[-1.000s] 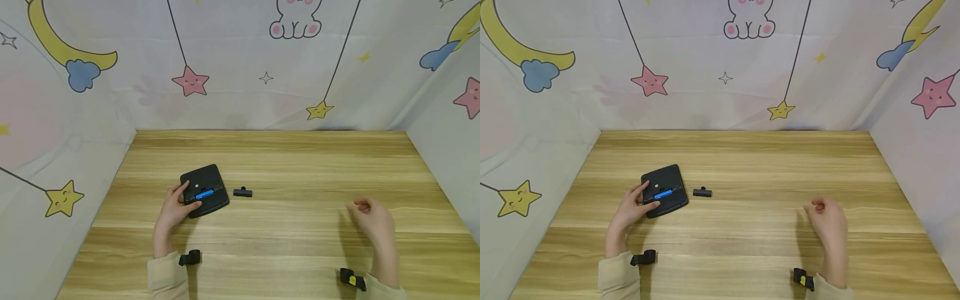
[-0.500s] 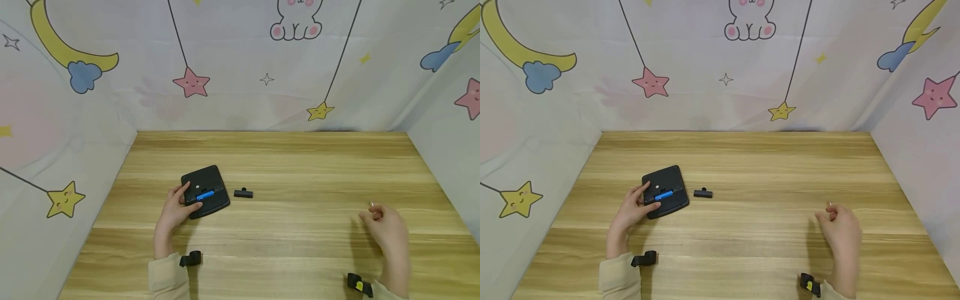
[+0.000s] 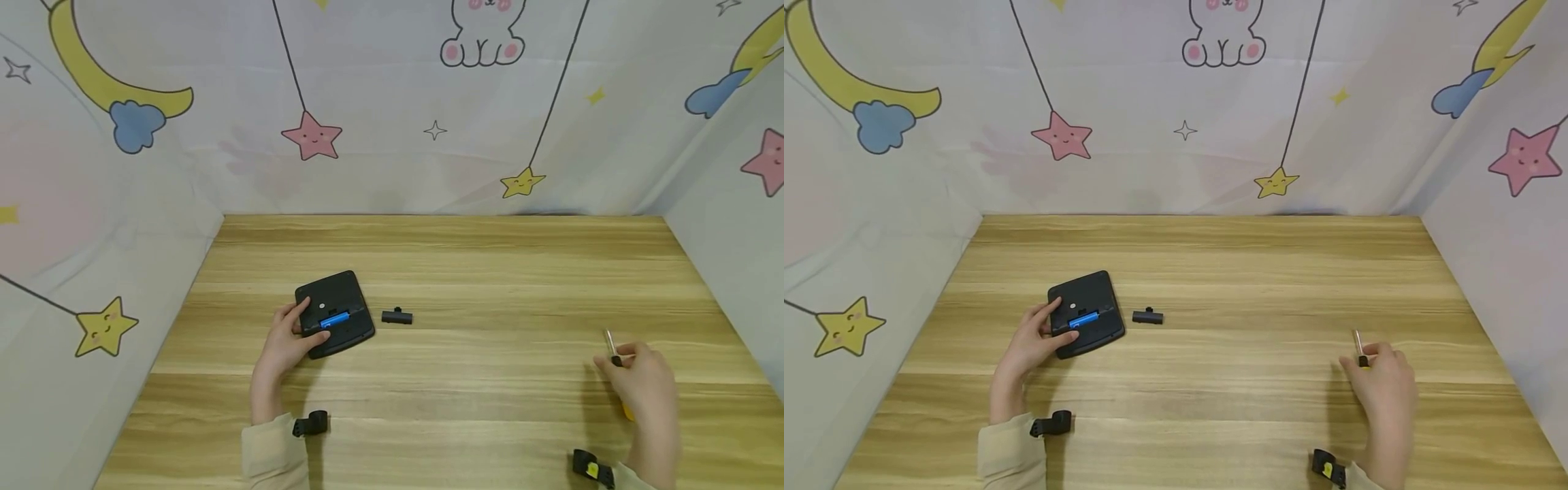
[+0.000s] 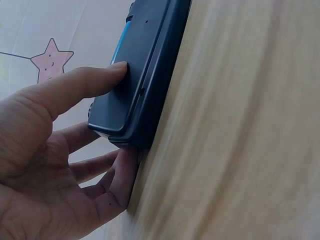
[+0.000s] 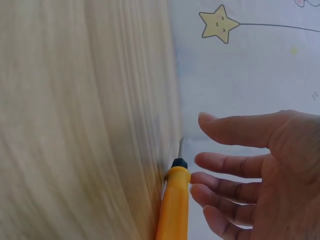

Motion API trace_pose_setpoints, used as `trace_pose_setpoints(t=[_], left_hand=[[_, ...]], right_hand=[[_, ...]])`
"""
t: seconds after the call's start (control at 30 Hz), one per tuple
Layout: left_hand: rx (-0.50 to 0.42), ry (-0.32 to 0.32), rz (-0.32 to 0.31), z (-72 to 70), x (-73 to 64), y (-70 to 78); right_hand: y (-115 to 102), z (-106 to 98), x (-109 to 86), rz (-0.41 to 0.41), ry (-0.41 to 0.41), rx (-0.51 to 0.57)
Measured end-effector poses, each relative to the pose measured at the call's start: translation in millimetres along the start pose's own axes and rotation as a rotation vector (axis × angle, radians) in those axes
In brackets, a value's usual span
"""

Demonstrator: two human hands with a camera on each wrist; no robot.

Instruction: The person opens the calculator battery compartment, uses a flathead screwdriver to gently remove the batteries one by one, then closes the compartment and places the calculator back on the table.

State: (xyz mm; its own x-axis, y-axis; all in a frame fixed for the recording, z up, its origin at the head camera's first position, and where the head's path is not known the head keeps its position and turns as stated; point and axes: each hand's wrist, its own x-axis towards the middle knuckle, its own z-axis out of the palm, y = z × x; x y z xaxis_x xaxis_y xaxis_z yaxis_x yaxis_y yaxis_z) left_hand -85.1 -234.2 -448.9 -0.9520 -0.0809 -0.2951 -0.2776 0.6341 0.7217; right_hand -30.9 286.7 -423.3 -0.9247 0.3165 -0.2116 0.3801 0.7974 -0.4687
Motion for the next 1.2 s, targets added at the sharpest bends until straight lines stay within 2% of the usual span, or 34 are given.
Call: trace_pose_setpoints(t=[0.3,0.47,0.63,1.2], left_hand=[[-0.003,-0.001,0.000,0.0,0.6,-1.8],[0.000,0.000,0.002,0.0,0.7,-1.1],[-0.005,0.003,0.000,0.2,0.4,-0.5],[-0.002,0.008,0.009,-0.5,0.7,0.1]], right_hand=[[6,-2,0.2,0.078,-0.043,-0.020],[12,-3,0.5,0.131,-0.111,-0.053],[14,-3,0.8,0.140,-0.167,-0.083],[21,-3,5.0,0.120,-0.189,-0.119]])
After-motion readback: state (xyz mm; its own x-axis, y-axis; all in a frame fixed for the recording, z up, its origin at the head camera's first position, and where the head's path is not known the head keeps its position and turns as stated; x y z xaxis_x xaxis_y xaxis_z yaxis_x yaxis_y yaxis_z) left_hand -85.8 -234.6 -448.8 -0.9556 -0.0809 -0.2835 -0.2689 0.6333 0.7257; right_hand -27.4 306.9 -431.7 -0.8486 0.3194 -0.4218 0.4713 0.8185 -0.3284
